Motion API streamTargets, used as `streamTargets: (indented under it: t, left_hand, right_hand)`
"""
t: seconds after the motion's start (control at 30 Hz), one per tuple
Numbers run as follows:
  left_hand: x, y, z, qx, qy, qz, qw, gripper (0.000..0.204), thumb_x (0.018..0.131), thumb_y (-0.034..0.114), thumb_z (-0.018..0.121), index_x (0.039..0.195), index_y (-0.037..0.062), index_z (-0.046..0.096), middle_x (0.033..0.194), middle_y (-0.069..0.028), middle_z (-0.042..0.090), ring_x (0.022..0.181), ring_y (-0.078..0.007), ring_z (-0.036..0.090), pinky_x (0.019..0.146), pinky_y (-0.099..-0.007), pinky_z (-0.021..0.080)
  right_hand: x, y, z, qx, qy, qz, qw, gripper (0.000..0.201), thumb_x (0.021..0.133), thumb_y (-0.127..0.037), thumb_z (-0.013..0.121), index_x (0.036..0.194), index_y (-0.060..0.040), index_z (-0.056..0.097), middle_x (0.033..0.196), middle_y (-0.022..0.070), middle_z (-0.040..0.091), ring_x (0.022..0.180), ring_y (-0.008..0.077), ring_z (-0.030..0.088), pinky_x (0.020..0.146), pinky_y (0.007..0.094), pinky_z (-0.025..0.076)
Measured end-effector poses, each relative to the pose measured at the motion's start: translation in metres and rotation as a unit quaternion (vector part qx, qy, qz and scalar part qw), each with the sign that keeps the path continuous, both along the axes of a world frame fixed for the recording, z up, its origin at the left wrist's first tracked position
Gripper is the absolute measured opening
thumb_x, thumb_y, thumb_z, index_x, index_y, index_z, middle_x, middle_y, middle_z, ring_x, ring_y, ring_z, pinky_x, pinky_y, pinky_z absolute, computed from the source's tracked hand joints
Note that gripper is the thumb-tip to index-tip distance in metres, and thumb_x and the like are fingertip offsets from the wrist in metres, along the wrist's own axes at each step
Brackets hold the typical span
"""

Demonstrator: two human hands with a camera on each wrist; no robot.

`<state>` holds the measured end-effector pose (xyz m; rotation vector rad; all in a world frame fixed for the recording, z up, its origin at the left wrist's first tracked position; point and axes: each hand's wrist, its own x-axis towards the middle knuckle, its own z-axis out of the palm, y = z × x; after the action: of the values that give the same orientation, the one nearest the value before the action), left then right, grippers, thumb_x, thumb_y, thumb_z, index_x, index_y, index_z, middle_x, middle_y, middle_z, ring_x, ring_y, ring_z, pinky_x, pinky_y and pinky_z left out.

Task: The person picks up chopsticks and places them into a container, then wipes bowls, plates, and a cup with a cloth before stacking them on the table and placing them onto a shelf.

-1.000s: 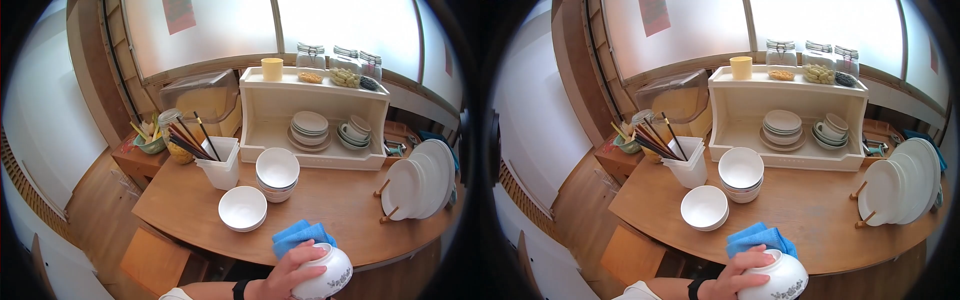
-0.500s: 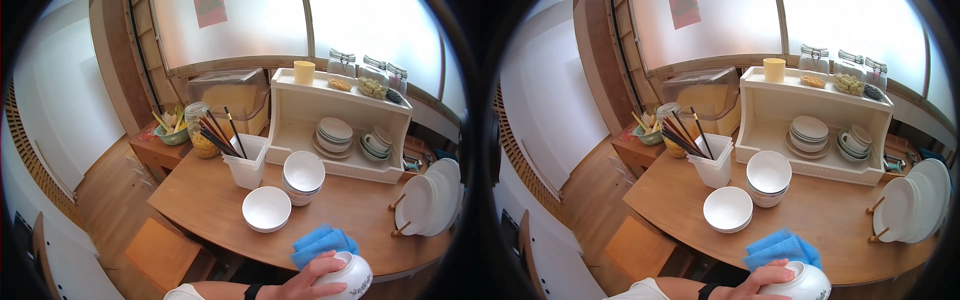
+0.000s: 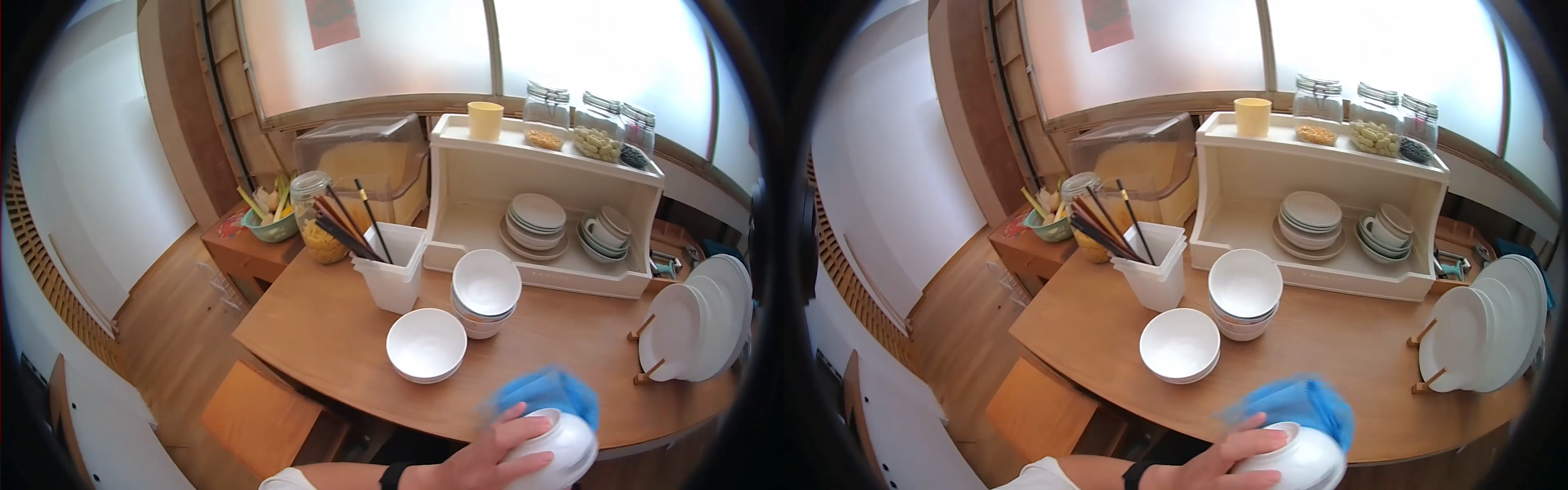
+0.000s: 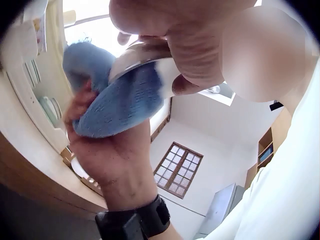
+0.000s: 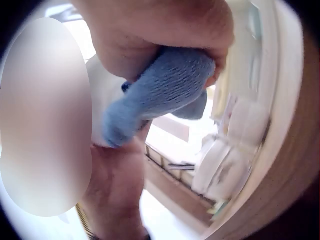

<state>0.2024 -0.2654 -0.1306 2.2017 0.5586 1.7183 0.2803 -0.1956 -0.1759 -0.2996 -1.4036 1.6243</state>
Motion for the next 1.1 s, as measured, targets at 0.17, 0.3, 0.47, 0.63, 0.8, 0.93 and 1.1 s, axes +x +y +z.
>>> streamTargets:
  t: [0.17, 0.3, 0.47, 0.63, 0.8, 0.93, 1.1]
  left_hand:
    - [-0.004, 0.003, 0.006, 0.021, 0.062, -0.001, 0.998, 0.039, 0.083, 0.019, 0.065, 0.118, 0.0047, 0.056, 0.124, -0.0277, 0.046, 0.115, -0.0426, 0.048, 0.103, -0.0580, 0.032]
    - [0.006, 0.000, -0.002, -0.014, -0.015, -0.031, 0.999, 0.038, 0.082, 0.016, 0.065, 0.117, 0.0049, 0.056, 0.126, -0.0290, 0.045, 0.116, -0.0440, 0.048, 0.104, -0.0590, 0.031]
    - [-0.003, -0.006, -0.006, -0.007, 0.028, -0.010, 1.000, 0.056, 0.075, 0.016, 0.074, 0.124, 0.0091, 0.047, 0.129, -0.0296, 0.043, 0.117, -0.0466, 0.048, 0.105, -0.0602, 0.028]
    - [-0.004, -0.001, 0.007, 0.013, 0.034, -0.003, 0.999, 0.053, 0.077, 0.013, 0.069, 0.124, 0.0084, 0.046, 0.128, -0.0275, 0.045, 0.116, -0.0458, 0.050, 0.105, -0.0599, 0.029]
    - [0.000, -0.004, -0.007, -0.036, 0.061, 0.019, 0.997, 0.049, 0.078, 0.015, 0.071, 0.120, 0.0051, 0.048, 0.126, -0.0262, 0.046, 0.112, -0.0433, 0.052, 0.105, -0.0602, 0.029]
    - [-0.004, -0.004, 0.000, -0.005, 0.036, 0.042, 0.998, 0.038, 0.078, 0.013, 0.068, 0.113, 0.0034, 0.054, 0.126, -0.0260, 0.045, 0.112, -0.0424, 0.051, 0.104, -0.0607, 0.030]
    - [0.000, -0.006, -0.008, 0.011, 0.037, 0.011, 0.999, 0.039, 0.081, 0.014, 0.065, 0.115, 0.0004, 0.052, 0.127, -0.0296, 0.044, 0.116, -0.0458, 0.048, 0.103, -0.0592, 0.031]
  right_hand:
    - [0.012, -0.003, 0.004, 0.022, -0.020, -0.028, 0.999, 0.044, 0.086, -0.014, 0.064, 0.126, -0.0006, 0.049, 0.124, 0.0141, 0.056, 0.111, 0.0280, 0.056, 0.097, 0.0376, 0.044]
    - [0.023, -0.005, 0.008, 0.040, -0.038, -0.051, 0.997, 0.045, 0.086, -0.014, 0.065, 0.126, -0.0007, 0.049, 0.124, 0.0139, 0.056, 0.110, 0.0281, 0.055, 0.097, 0.0375, 0.043]
    - [0.035, -0.018, 0.001, 0.040, -0.053, -0.082, 0.994, 0.045, 0.085, -0.014, 0.065, 0.125, -0.0009, 0.050, 0.124, 0.0137, 0.056, 0.110, 0.0283, 0.055, 0.097, 0.0372, 0.043]
    - [0.042, -0.027, 0.001, 0.048, -0.071, -0.100, 0.991, 0.045, 0.085, -0.014, 0.066, 0.125, -0.0010, 0.050, 0.124, 0.0135, 0.056, 0.110, 0.0285, 0.055, 0.097, 0.0370, 0.042]
    - [0.047, -0.032, 0.000, 0.059, -0.089, -0.113, 0.988, 0.046, 0.084, -0.013, 0.067, 0.125, -0.0011, 0.050, 0.124, 0.0133, 0.056, 0.110, 0.0287, 0.055, 0.097, 0.0368, 0.042]
    - [0.040, -0.043, 0.000, 0.000, -0.055, -0.124, 0.991, 0.042, 0.084, -0.015, 0.066, 0.122, -0.0016, 0.052, 0.122, 0.0131, 0.057, 0.109, 0.0278, 0.056, 0.097, 0.0361, 0.042]
    - [0.040, -0.046, 0.000, -0.119, 0.019, -0.135, 0.983, 0.034, 0.086, -0.018, 0.063, 0.116, -0.0029, 0.057, 0.116, 0.0126, 0.059, 0.107, 0.0253, 0.058, 0.096, 0.0345, 0.044]
